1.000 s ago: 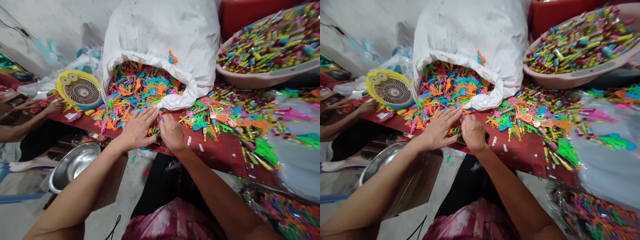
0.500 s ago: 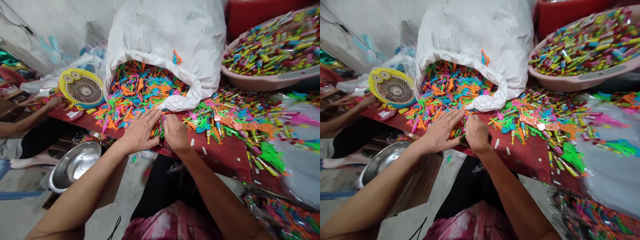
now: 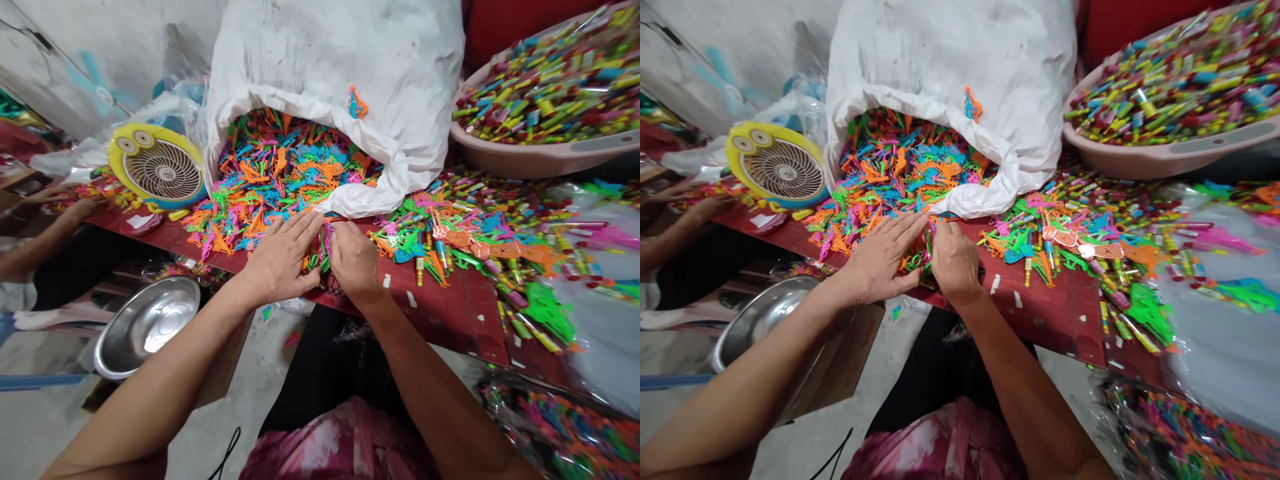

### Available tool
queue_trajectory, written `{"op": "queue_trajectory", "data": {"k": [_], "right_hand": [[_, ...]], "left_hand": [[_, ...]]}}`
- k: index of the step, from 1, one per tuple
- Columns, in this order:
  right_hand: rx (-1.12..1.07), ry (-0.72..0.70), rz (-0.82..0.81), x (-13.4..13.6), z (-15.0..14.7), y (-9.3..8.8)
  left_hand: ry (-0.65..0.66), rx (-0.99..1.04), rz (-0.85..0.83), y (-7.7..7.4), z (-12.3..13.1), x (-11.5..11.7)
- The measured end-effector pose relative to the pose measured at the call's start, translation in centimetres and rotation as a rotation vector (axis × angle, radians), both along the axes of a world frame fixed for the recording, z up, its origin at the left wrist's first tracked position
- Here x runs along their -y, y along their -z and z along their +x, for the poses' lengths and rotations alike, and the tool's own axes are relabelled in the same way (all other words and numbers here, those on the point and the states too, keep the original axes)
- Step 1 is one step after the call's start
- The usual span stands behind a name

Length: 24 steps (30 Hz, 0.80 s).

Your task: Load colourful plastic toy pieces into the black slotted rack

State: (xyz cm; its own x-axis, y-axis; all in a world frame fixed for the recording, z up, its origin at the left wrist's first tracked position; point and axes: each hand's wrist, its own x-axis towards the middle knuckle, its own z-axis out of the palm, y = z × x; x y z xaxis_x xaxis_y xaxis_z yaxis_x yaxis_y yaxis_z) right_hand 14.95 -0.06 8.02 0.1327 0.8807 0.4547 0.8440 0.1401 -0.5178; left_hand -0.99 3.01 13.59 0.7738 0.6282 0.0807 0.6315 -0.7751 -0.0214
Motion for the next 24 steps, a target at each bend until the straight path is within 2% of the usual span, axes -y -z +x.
{"op": "queue_trajectory", "data": {"k": [4, 6, 8, 12, 14, 16, 21, 24], "right_hand": [[-0.07, 0.051, 0.006, -0.7, 0.3, 1.0], [-0.102, 0.076, 0.015, -0.6, 0.3, 0.2], [-0.104, 0.086, 0.091, -0.2, 0.4, -2.1], [-0.041, 0.172, 0.344, 0.4, 2.2, -8.8], [-0.016, 0.155, 0.359, 0.4, 4.1, -10.1], [-0.035, 0.199, 0.323, 0.3, 6.4, -9.0], [-0.141, 0.232, 0.079, 0.1, 12.0, -1.4], [-0.125, 0.277, -0.026, 0.7, 13.5, 1.0]], "left_hand": [[-0.007, 0.006, 0.016, 0.0, 0.0, 0.1], [-0.008, 0.001, 0.015, 0.0, 0.1, 0.0], [-0.003, -0.003, 0.013, -0.1, 0.2, 0.1], [-0.008, -0.013, 0.016, -0.3, 0.4, 0.2], [-0.011, -0.02, 0.015, -0.4, 0.4, 0.1], [-0.001, -0.031, 0.008, -0.4, 0.3, 0.0], [0.038, -0.024, -0.021, -0.6, -0.1, -0.6], [0.068, 0.018, -0.058, -0.9, -0.3, -0.8]]}}
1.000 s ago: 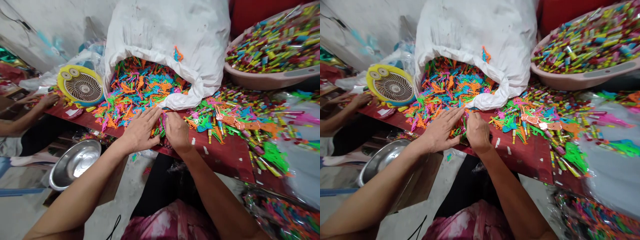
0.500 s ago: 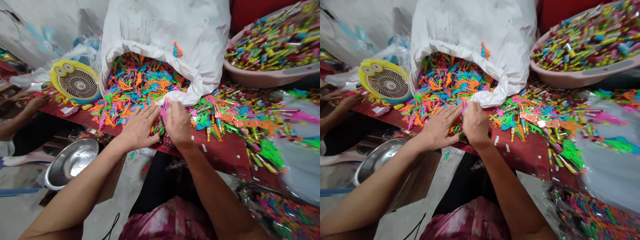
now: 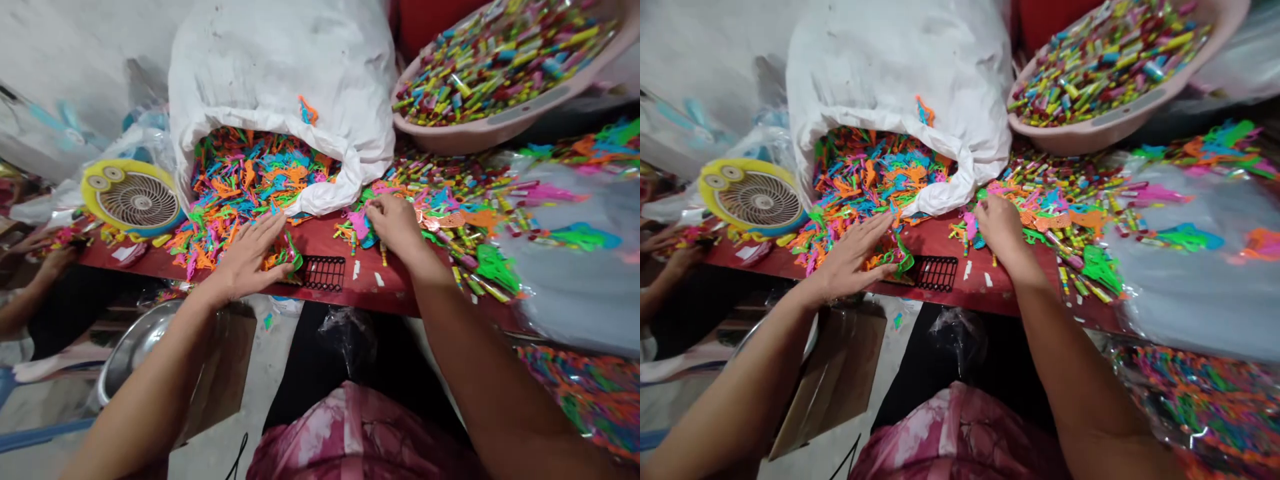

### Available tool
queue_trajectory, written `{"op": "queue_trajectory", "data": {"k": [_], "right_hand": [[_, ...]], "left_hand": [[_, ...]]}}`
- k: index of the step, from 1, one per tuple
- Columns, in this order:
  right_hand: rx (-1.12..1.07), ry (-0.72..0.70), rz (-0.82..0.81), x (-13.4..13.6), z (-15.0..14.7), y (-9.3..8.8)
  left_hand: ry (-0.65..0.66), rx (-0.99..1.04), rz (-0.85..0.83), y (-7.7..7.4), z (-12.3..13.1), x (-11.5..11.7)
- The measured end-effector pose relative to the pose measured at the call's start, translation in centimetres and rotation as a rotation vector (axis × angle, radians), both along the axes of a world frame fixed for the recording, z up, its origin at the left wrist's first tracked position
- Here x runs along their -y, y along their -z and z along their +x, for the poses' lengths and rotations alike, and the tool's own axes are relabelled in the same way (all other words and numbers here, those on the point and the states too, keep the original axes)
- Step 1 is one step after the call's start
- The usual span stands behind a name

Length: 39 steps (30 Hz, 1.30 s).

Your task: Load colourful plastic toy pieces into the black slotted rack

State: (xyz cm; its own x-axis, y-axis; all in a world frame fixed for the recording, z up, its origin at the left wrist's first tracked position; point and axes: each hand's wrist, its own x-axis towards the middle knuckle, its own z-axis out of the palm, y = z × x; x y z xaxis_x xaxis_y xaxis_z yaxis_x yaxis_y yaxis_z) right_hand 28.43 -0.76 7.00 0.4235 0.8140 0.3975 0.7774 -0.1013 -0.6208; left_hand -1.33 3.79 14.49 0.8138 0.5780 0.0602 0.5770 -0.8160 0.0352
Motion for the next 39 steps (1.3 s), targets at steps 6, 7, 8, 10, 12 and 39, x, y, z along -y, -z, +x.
{"op": "queue_trajectory", "data": {"k": [6, 7, 8, 10, 12, 39], "right_hand": [[0.051, 0.126, 0.113, 3.1, 0.4, -1.1], [0.049, 0.114, 0.135, 3.9, 0.2, -1.3], [0.044, 0.093, 0.15, 4.7, -0.2, -1.3], [0.034, 0.032, 0.162, 6.4, -1.6, -1.0], [0.036, -0.033, 0.148, 7.8, -3.7, -0.2], [0.036, -0.33, -0.014, 4.4, -10.9, 3.5]], "left_hand": [[0.033, 0.036, -0.073, -0.9, -0.4, 0.2], [0.043, 0.035, -0.084, -1.1, -0.4, 0.3], [0.06, 0.031, -0.095, -1.3, -0.4, 0.4], [0.094, 0.022, -0.107, -1.5, -0.2, 0.5], [0.116, 0.023, -0.105, -1.7, 0.1, 0.3], [-0.428, -0.011, 0.197, -0.4, 3.9, -0.5]]}}
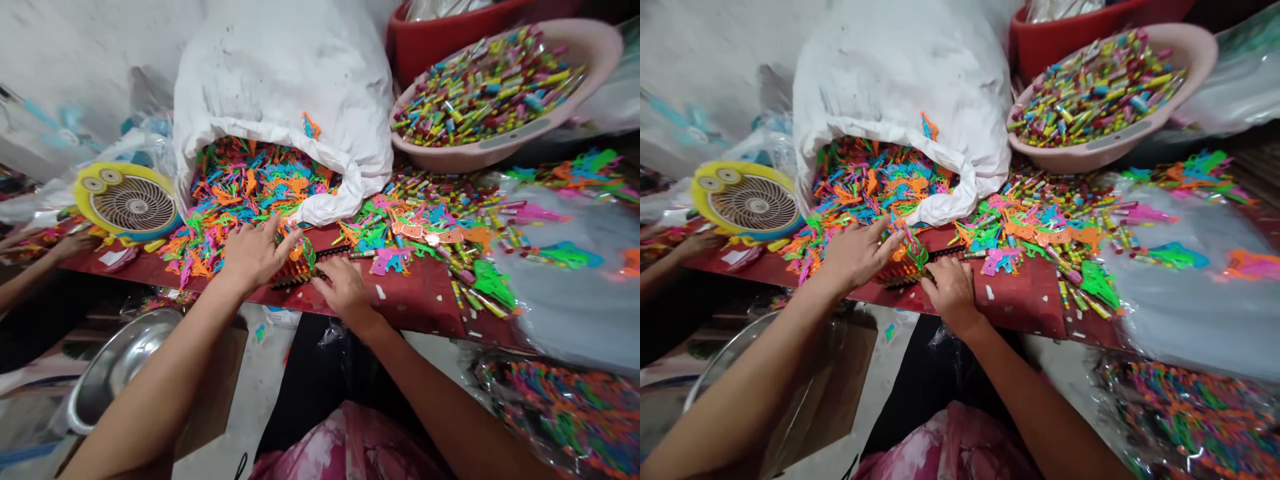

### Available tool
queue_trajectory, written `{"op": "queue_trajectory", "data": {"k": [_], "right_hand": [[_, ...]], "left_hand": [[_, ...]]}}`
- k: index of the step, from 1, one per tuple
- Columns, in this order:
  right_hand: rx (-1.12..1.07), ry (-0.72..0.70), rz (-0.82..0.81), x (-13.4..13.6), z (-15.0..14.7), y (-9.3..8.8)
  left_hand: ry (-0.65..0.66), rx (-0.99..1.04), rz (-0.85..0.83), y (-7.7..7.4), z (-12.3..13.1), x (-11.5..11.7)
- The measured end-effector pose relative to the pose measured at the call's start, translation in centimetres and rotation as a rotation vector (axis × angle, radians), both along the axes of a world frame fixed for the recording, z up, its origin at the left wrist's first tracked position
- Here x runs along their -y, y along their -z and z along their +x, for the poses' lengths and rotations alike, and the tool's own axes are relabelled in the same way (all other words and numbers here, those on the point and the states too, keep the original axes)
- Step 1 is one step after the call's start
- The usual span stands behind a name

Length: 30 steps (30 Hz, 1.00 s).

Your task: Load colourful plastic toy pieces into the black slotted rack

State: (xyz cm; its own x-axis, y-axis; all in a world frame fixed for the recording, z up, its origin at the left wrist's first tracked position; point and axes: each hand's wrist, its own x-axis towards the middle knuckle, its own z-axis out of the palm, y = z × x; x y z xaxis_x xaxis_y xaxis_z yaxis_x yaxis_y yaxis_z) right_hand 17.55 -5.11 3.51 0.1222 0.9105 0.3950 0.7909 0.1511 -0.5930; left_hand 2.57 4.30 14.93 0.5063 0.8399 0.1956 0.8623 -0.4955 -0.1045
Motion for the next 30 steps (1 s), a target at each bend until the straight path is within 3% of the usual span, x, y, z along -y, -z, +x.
{"op": "queue_trajectory", "data": {"k": [3, 7, 10, 18, 21, 25, 30], "right_hand": [[-0.195, -0.075, -0.023, -1.2, 0.5, 0.3], [-0.39, -0.26, -0.073, -2.2, 1.6, -0.1], [-0.542, -0.34, -0.119, -2.6, 1.9, -0.1], [-0.744, -0.263, -0.136, -2.5, 1.4, 0.7], [-0.649, -0.221, -0.083, -2.2, 1.0, 0.7], [-0.308, -0.111, 0.026, -1.4, 0.0, 0.6], [-0.077, -0.034, -0.019, -0.5, -0.7, 0.5]], "left_hand": [[0.071, 0.031, 0.064, -0.1, -0.2, 0.3], [0.254, 0.0, -0.108, 0.3, -0.4, -0.8], [0.218, -0.025, -0.145, 0.4, -0.3, -1.1], [0.162, -0.098, -0.157, 0.1, -0.2, -0.6], [0.149, -0.092, -0.168, 0.0, -0.1, -0.6], [0.165, -0.054, -0.185, 0.0, 0.0, -0.5], [0.182, -0.024, -0.191, 0.1, 0.1, -0.8]]}}
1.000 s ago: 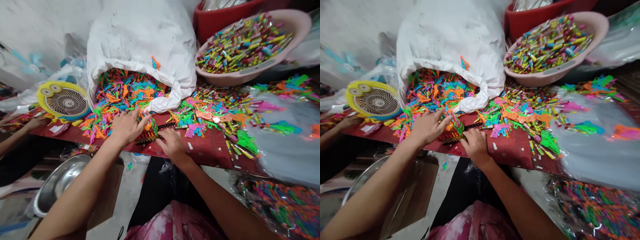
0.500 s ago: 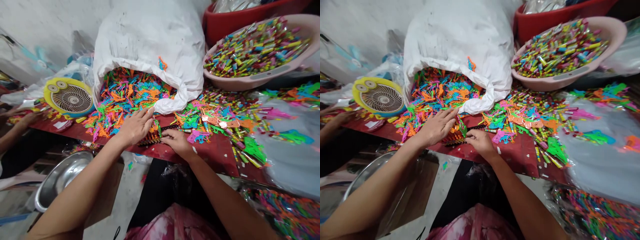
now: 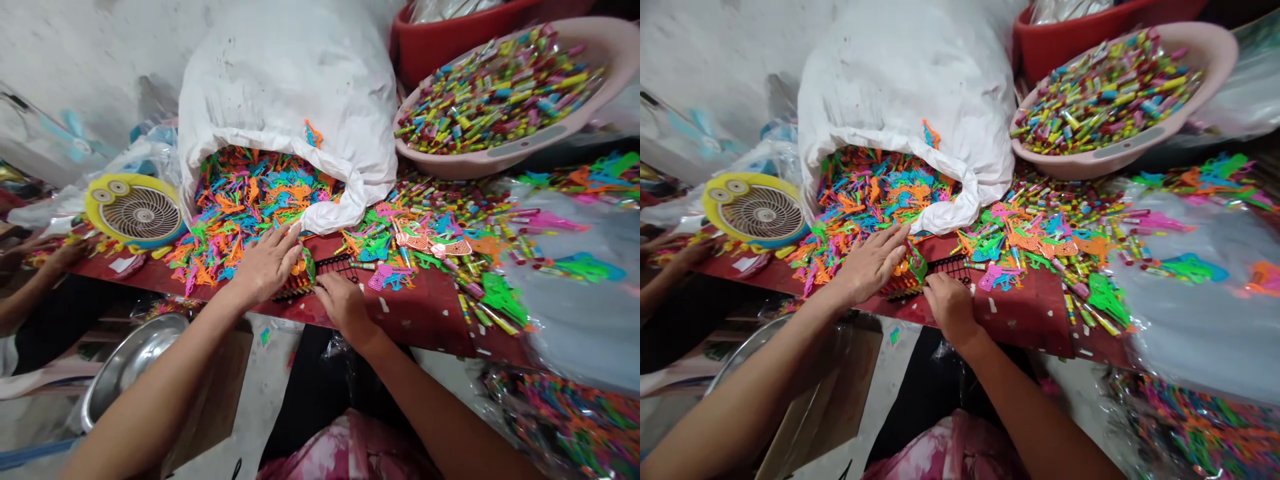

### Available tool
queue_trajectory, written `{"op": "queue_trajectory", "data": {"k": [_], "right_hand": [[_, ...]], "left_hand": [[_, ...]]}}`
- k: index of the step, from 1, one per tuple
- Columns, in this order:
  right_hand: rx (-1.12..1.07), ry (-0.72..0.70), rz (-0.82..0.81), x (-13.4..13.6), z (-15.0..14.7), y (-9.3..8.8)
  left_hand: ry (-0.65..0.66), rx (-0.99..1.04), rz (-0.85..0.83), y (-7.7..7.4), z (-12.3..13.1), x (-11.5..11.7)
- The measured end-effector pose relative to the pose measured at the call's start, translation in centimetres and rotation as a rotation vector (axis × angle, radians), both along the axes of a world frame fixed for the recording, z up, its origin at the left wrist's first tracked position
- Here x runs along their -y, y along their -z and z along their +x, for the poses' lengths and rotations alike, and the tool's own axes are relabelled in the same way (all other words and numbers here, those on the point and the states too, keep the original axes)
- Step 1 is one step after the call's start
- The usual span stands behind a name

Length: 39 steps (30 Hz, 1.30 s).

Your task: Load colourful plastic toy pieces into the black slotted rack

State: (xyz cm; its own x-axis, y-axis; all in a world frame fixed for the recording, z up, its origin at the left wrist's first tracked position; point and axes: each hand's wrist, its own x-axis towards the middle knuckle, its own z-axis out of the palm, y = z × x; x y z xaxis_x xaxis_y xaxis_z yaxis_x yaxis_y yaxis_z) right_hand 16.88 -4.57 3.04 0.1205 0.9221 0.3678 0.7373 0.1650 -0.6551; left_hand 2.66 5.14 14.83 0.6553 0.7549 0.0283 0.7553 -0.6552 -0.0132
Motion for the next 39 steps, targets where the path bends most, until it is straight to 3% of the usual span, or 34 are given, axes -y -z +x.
{"op": "queue_trajectory", "data": {"k": [7, 10, 14, 17, 21, 24, 27, 32, 39], "right_hand": [[-0.142, -0.119, -0.024, -0.7, 1.5, 0.4], [-0.2, -0.13, -0.002, -0.5, 2.8, 0.2], [-0.142, -0.048, 0.058, 1.2, 5.4, -1.0], [0.045, 0.068, 0.038, 3.1, 7.6, -2.0], [0.302, 0.315, -0.109, 4.7, 9.4, -2.4], [0.343, 0.348, -0.115, 5.0, 9.6, -1.9], [0.362, 0.326, -0.069, 4.6, 9.9, -1.8], [0.445, 0.292, -0.077, 3.2, 10.2, -3.0], [0.59, -0.034, -0.133, 2.6, 9.4, -4.3]], "left_hand": [[0.043, 0.042, -0.027, 0.0, -0.2, -0.2], [0.064, 0.097, -0.072, -0.7, -0.7, -0.4], [0.086, 0.289, -0.112, -2.4, -1.6, -0.9], [0.112, 0.374, -0.132, -2.8, -1.6, -0.7], [0.047, 0.236, -0.003, -1.3, -0.4, 1.2], [0.012, 0.142, 0.088, 0.0, 0.1, 2.5], [0.06, 0.104, 0.077, 0.4, -0.6, 2.4], [0.301, 0.04, -0.068, -0.9, -2.9, 0.5], [0.386, -0.052, -0.208, -2.6, -3.9, -0.3]]}}
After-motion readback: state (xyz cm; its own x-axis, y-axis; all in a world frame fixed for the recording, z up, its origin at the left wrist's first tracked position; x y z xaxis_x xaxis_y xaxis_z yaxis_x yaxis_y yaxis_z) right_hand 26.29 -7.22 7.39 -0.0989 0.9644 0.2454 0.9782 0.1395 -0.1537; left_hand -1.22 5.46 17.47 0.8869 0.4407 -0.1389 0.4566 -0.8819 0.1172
